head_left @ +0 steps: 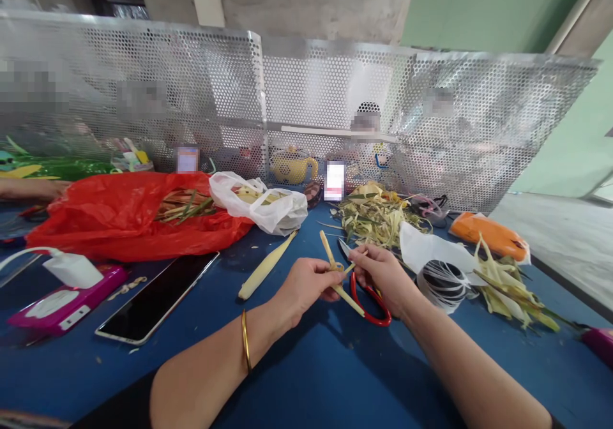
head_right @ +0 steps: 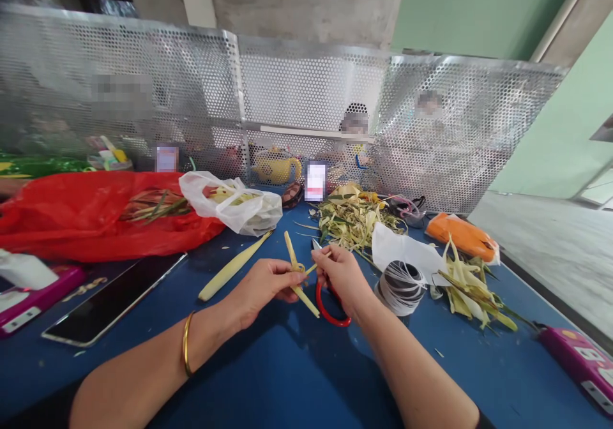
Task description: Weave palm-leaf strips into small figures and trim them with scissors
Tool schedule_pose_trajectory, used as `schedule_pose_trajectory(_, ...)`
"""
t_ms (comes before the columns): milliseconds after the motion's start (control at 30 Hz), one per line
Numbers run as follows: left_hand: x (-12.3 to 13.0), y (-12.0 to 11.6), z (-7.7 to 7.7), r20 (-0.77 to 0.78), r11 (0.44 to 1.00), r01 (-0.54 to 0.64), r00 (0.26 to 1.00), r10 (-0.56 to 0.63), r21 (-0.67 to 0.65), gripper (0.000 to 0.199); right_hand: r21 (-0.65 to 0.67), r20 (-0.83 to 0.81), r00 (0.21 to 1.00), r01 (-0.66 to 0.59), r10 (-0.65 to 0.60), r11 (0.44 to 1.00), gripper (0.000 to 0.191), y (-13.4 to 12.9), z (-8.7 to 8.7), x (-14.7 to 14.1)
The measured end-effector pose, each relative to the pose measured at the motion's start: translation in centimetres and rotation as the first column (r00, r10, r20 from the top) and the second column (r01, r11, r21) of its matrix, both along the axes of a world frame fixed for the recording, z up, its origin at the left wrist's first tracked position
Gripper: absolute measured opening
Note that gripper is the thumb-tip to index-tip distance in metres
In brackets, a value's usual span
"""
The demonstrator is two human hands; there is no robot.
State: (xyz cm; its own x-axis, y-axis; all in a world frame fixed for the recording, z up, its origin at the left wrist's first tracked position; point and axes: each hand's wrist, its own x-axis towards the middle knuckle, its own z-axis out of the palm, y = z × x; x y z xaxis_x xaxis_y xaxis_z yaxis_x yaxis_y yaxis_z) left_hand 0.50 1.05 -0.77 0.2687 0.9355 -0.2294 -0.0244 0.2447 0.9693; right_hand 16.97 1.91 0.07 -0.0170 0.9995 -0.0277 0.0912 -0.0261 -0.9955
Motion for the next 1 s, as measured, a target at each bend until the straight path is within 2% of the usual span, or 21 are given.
schedule_pose_trajectory(33, 0.0, -0.1, -0.1, -0.006, 1.000, 0.021, 1.000, -0.021, 0.003, 0.015, -0.027, -0.063, 0.998, -0.015, 0.013, 1.000, 0.038, -0.1, -0.2, -0.3)
schedule_pose_trajectory(100, 0.1, -0.2, -0.2, -0.014, 0.999, 0.040, 0.999, -0.040, 0.009, 0.015, -0.045, -0.117, 0.992, 0.042, -0.047, 0.998, 0.040, -0.1, -0.7, -0.7)
schedule_pose_trajectory(200, 0.1, -0.2, -0.1, -0.012, 0.999, 0.038, 0.999, -0.039, -0.003, 0.016, -0.035, -0.092, 0.987, 0.133, -0.135, 0.991, 0.039, 0.2, -1.3, -0.8)
schedule_pose_trajectory(267, 0.1, -0.1, 0.0, -0.003, 0.999, 0.032, 0.999, -0.032, -0.024, 0.017, 0.020, 0.025, 0.986, 0.163, -0.163, 0.986, 0.036, 0.4, -1.4, -0.5)
schedule_pose_trajectory(333, 0.0, 0.0, 0.1, 0.010, 0.998, 0.014, 1.000, -0.014, -0.056, 0.019, 0.224, 0.273, 0.930, 0.189, -0.248, 0.956, 0.029, 0.3, -1.0, -0.1)
schedule_pose_trajectory(367, 0.0, 0.1, 0.1, 0.022, 0.997, -0.002, 1.000, 0.003, -0.076, 0.020, 0.388, 0.403, 0.854, 0.165, -0.328, 0.907, 0.024, 0.1, -0.6, 0.1)
schedule_pose_trajectory(400, -0.1, 0.2, 0.1, 0.038, 0.995, -0.021, 0.999, 0.025, -0.097, 0.021, 0.557, 0.503, 0.756, 0.087, -0.418, 0.826, 0.019, -0.3, -0.2, 0.2)
schedule_pose_trajectory(433, -0.2, 0.3, 0.0, 0.059, 0.992, -0.043, 0.997, 0.050, -0.117, 0.022, 0.689, 0.560, 0.663, -0.041, -0.496, 0.724, 0.016, -0.7, 0.3, 0.2)
schedule_pose_trajectory(467, -0.3, 0.4, -0.1, 0.082, 0.989, -0.065, 0.994, 0.076, -0.131, 0.023, 0.747, 0.609, 0.598, -0.212, -0.521, 0.630, 0.014, -1.1, 0.8, 0.0)
schedule_pose_trajectory(500, -0.4, 0.6, -0.2, 0.109, 0.987, -0.084, 0.989, 0.100, -0.140, 0.024, 0.741, 0.664, 0.549, -0.392, -0.508, 0.545, 0.015, -1.6, 1.1, -0.3)
schedule_pose_trajectory(533, -0.4, 0.7, -0.3, 0.137, 0.985, -0.095, 0.984, 0.114, -0.141, 0.025, 0.681, 0.732, 0.494, -0.561, -0.469, 0.471, 0.018, -2.0, 1.3, -0.7)
schedule_pose_trajectory(600, -0.5, 0.8, -0.6, 0.180, 0.986, -0.094, 0.976, 0.118, -0.137, 0.027, 0.518, 0.834, 0.359, -0.769, -0.419, 0.373, 0.021, -2.7, 1.3, -1.6)
schedule_pose_trajectory(667, -0.5, 0.7, -0.7, 0.193, 0.987, -0.083, 0.975, 0.109, -0.136, 0.029, 0.404, 0.873, 0.244, -0.847, -0.422, 0.345, 0.020, -3.0, 0.7, -2.5)
schedule_pose_trajectory(767, -0.4, 0.5, -0.5, 0.170, 0.987, -0.071, 0.981, 0.096, -0.146, 0.030, 0.360, 0.862, 0.169, -0.867, -0.477, 0.344, 0.019, -3.0, -0.2, -3.0)
schedule_pose_trajectory(900, -0.4, 0.3, 0.0, 0.107, 0.991, -0.033, 0.993, 0.047, -0.128, 0.029, 0.380, 0.841, 0.160, -0.853, -0.517, 0.356, 0.020, -2.9, -0.8, -3.0)
schedule_pose_trajectory(1000, -0.6, 0.5, -0.2, 0.033, 0.999, -0.002, 0.999, 0.004, -0.052, 0.028, 0.415, 0.854, 0.206, -0.824, -0.478, 0.385, 0.023, -3.1, -0.8, -3.0)
